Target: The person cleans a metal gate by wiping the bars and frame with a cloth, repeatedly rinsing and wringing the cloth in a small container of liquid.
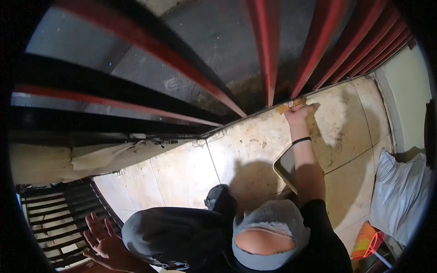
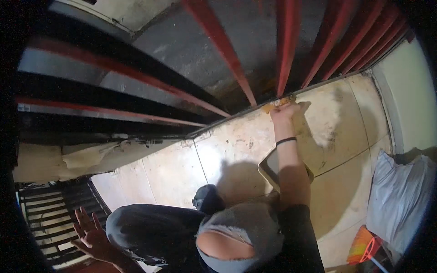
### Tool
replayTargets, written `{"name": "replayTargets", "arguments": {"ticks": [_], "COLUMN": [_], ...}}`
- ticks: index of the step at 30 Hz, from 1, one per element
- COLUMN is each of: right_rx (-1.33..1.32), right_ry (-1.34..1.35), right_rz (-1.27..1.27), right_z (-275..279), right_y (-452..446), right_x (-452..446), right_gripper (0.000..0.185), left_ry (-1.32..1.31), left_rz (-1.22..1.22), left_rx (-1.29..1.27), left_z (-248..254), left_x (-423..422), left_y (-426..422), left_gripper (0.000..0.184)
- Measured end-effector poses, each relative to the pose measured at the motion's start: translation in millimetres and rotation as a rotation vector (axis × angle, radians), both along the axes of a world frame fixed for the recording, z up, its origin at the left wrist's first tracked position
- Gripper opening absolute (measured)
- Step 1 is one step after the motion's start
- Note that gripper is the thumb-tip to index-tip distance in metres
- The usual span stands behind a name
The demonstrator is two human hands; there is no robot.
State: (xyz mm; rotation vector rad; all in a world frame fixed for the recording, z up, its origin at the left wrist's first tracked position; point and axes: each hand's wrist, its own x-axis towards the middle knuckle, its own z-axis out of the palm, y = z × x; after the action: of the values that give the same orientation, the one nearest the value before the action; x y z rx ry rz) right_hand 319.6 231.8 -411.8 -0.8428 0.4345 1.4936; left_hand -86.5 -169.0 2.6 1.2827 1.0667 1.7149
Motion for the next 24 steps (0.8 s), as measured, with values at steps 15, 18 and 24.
{"name": "replayTargets", "arguments": {"ticks": [15,18,24], "right_rx": [0.130,0.017,0.007], "right_ry": [0.182,0.191,-0.017], "right_rz": [0.107,0.209,0.090], "right_z": [-29.2,-15.5,-19.3], "right_y": [-92.4,-72.9,-72.0], "right_x": [-229.5,-187.1,-171.0], "right_gripper": [0.066,0.078,0.071], "left_ry": [-0.201,-0.380,-0.299], "left_rz": [0.525,1.106,1.271], "left_rx": [-0.044,0.016,-0.057], "left_z": [1.2,9.6,4.6], "left_x": [-1.0,7.3,-9.0], "left_y": [20.7,35.9,16.8], "left_gripper": [0.077,0.081,0.089]}}
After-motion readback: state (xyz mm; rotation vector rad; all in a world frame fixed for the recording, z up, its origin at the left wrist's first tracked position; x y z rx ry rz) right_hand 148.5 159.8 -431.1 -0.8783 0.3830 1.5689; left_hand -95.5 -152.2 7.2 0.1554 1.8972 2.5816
